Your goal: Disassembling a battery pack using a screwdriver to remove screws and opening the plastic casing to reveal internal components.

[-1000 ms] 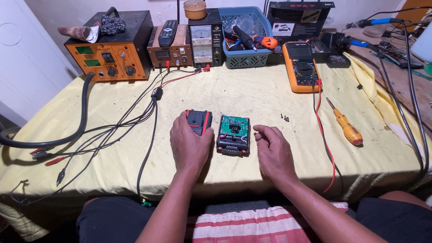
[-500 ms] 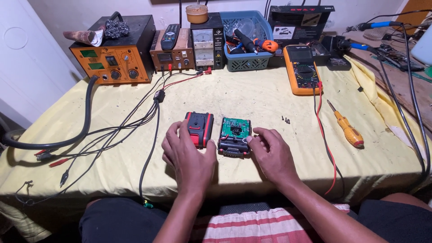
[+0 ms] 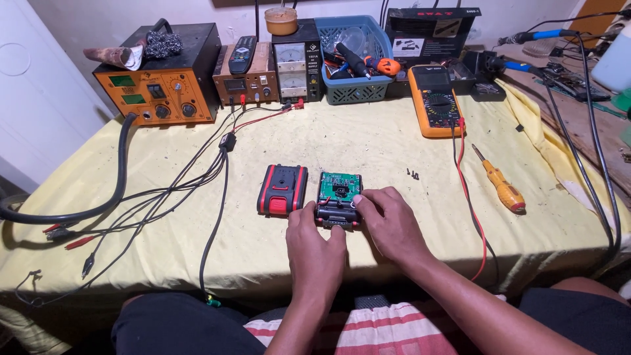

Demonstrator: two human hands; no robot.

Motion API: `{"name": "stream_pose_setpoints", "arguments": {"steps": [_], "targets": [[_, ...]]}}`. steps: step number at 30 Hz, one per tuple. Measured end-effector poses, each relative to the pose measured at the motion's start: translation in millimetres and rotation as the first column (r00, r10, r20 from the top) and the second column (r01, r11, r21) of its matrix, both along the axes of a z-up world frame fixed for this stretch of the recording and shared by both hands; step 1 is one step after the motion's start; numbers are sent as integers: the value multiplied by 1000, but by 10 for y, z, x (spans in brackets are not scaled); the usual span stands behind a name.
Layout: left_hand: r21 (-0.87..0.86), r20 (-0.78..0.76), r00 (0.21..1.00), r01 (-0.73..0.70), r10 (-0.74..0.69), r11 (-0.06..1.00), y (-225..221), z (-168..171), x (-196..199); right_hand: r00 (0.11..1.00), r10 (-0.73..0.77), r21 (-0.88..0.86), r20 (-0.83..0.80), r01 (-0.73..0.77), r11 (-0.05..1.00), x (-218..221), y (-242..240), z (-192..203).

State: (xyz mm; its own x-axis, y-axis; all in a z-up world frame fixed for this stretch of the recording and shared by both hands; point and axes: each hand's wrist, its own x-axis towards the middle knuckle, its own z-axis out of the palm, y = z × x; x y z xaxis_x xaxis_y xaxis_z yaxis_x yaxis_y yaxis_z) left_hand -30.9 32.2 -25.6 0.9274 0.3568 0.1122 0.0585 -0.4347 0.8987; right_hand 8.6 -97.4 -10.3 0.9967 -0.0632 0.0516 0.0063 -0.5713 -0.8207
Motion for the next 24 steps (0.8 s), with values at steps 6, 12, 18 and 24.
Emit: {"name": "stream_pose_setpoints", "arguments": {"steps": [6, 12, 18, 24], "targets": [[-114, -87, 996, -44, 34, 993, -39, 88, -2, 999, 43, -37, -20, -44, 998, 78, -72, 10], [5, -10, 1000, -7, 8, 1000, 165, 9, 18, 993, -54, -174, 108, 72, 982, 534, -545, 124], [14, -10, 1000, 12, -12, 1000, 184, -19, 38, 999, -36, -404, -12, 28, 915, 879, -987, -22], [58, -89, 996, 39, -34, 998, 216, 15, 101, 995, 72, -438, -72, -97, 894, 823, -986, 52]]}}
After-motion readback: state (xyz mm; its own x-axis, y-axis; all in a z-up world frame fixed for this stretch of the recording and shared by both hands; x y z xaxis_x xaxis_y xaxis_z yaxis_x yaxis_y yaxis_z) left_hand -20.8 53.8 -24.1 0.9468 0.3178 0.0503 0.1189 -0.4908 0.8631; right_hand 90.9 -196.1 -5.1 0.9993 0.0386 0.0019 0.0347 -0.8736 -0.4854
